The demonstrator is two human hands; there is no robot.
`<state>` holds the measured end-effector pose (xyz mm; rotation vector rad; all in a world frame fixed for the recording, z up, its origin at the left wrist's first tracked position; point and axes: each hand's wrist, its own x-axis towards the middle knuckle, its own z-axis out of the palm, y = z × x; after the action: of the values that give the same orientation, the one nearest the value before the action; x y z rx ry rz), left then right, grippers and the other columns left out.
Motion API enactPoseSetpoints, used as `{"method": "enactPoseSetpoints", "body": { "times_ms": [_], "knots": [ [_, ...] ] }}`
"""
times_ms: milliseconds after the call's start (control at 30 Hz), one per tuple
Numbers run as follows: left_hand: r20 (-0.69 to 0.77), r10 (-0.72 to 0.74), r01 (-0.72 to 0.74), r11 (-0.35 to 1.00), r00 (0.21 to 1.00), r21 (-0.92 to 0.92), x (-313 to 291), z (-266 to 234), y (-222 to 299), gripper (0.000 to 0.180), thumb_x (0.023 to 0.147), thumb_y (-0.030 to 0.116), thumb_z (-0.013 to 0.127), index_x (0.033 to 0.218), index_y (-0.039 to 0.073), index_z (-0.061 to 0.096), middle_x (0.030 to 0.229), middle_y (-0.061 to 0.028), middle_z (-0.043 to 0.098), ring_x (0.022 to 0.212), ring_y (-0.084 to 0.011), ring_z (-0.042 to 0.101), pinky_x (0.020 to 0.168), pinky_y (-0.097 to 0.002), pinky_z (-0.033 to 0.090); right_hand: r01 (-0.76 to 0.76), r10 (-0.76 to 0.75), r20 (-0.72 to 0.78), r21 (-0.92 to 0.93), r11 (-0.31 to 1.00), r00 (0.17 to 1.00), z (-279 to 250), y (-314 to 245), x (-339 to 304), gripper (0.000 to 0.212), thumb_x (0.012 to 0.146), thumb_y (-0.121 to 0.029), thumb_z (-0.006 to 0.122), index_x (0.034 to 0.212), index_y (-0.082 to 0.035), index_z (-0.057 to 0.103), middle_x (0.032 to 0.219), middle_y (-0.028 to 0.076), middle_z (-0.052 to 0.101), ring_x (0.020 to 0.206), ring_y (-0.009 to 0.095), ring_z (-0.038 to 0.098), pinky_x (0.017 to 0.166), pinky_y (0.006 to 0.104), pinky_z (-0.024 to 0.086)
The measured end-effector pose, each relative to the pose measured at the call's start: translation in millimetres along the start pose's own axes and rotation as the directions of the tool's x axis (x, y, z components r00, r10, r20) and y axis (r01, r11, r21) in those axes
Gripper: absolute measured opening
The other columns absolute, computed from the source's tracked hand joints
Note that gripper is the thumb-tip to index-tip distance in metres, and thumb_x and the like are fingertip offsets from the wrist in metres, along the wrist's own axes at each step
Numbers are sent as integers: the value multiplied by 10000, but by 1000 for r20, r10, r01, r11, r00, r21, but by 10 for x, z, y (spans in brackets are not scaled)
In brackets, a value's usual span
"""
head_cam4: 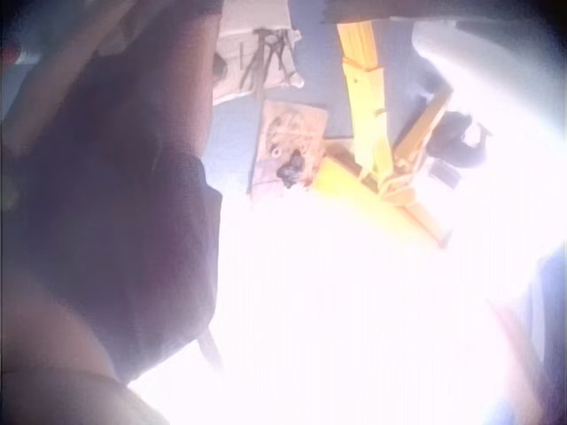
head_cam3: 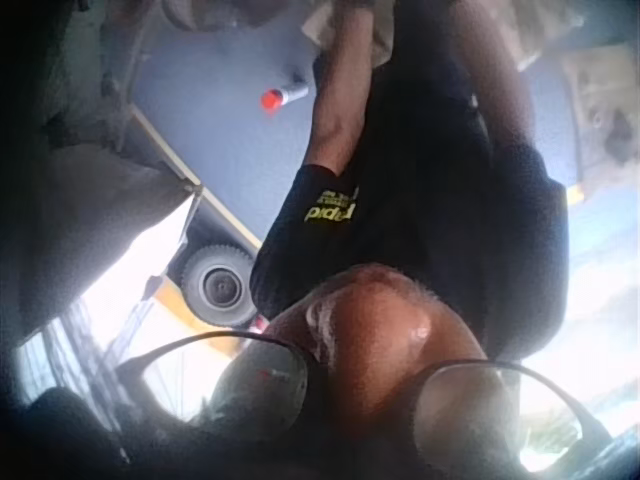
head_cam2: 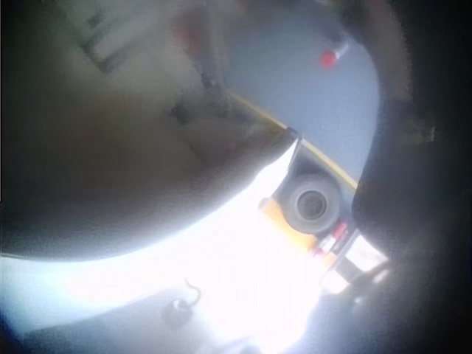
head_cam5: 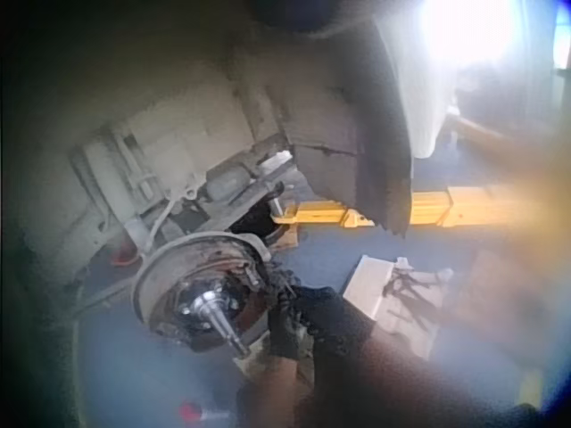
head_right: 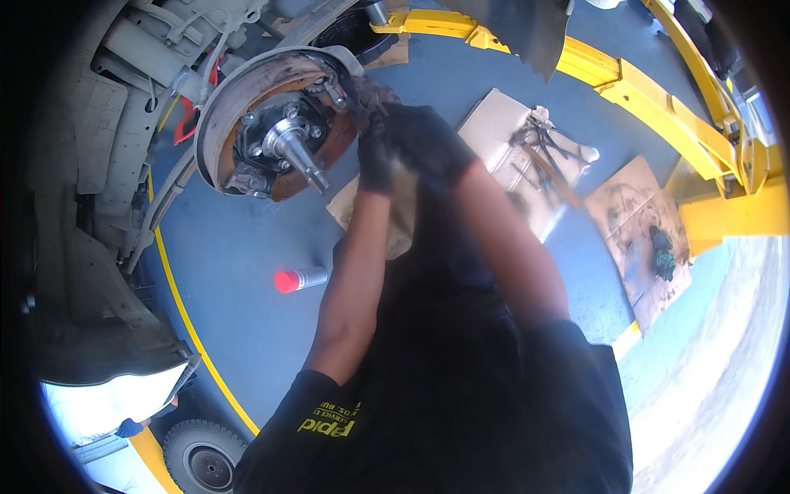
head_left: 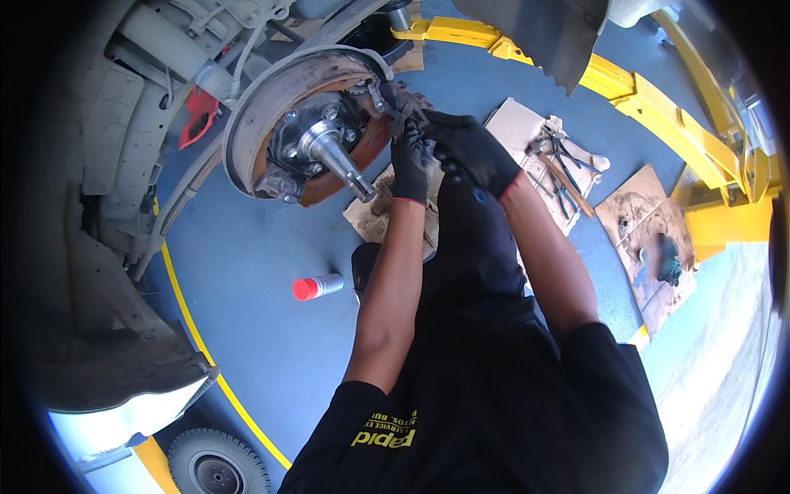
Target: The person cleans a vehicle brake assembly using a rag and a spray can. They wipe the hub and surrounding components, then spray lubricant onto the assembly and continue wiping.
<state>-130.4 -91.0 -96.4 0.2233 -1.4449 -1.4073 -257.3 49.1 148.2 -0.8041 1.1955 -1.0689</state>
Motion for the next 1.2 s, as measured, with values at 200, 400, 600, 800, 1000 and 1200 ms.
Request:
{"method": "enactPoseSetpoints", "body": {
  "times_ms": [200, 400, 600, 800, 1000, 1200],
  "knots": [
    [-519, -125, 108, 992, 846, -63, 228, 529, 396, 289, 1106, 171, 629, 1395, 183, 635, 1188, -4, 693, 955, -136, 667, 747, -277, 536, 149, -149, 3, -103, 983, 989, -210, 140, 13, 407, 1119, -175, 573, 1509, -114, 668, 742, -38, 583, 576, 48, 498, 497, 244, 419],
    [-416, -443, 196, 835, 794, -514, 208, 669, 684, 172, 1098, 370, 632, 1140, 211, 681, 861, 79, 622, 652, -85, 561, 516, -242, 419, 111, -105, 49, -165, 980, 993, 19, -54, 579, 295, 1065, -114, 590, 1291, -44, 766, 784, 9, 679, 649, 74, 586, 544, 259, 446],
    [-494, -470, 199, 840, 732, -504, 334, 243, 348, 200, 1103, 341, 603, 1154, 166, 686, 893, 64, 648, 694, -72, 611, 530, -249, 461, 637, -625, 161, -338, 693, 764, 185, 53, 968, 234, 1015, -47, 592, 1165, -18, 769, 844, 34, 709, 722, 91, 615, 591, 268, 459],
    [-332, -539, 160, 674, 774, -721, 530, 647, 658, 249, 1108, 327, 579, 1224, 132, 682, 1008, 25, 682, 816, -99, 666, 635, -272, 525, 513, -518, -38, -90, 854, 855, 280, -167, 722, 161, 1006, -45, 596, 1047, -22, 750, 781, 17, 661, 638, 95, 577, 545, 270, 429],
    [-302, -513, 189, 701, 804, -688, 397, 696, 667, 264, 1113, 331, 566, 1248, 129, 669, 1049, 17, 672, 861, -108, 653, 678, -282, 514, 628, -620, 109, -193, 754, 777, 119, 65, 857, 147, 1022, -107, 632, 1064, -41, 757, 685, -14, 599, 534, 84, 503, 477, 269, 376],
    [-276, -505, 206, 705, 818, -679, 399, 580, 749, 280, 1117, 335, 553, 1272, 127, 657, 1090, 9, 662, 907, -117, 640, 722, -293, 502, 359, -359, 17, -79, 930, 933, 328, -293, 556, 174, 1040, -152, 634, 1138, -62, 747, 690, -2, 598, 496, 74, 485, 448, 271, 362]
  ]
}}
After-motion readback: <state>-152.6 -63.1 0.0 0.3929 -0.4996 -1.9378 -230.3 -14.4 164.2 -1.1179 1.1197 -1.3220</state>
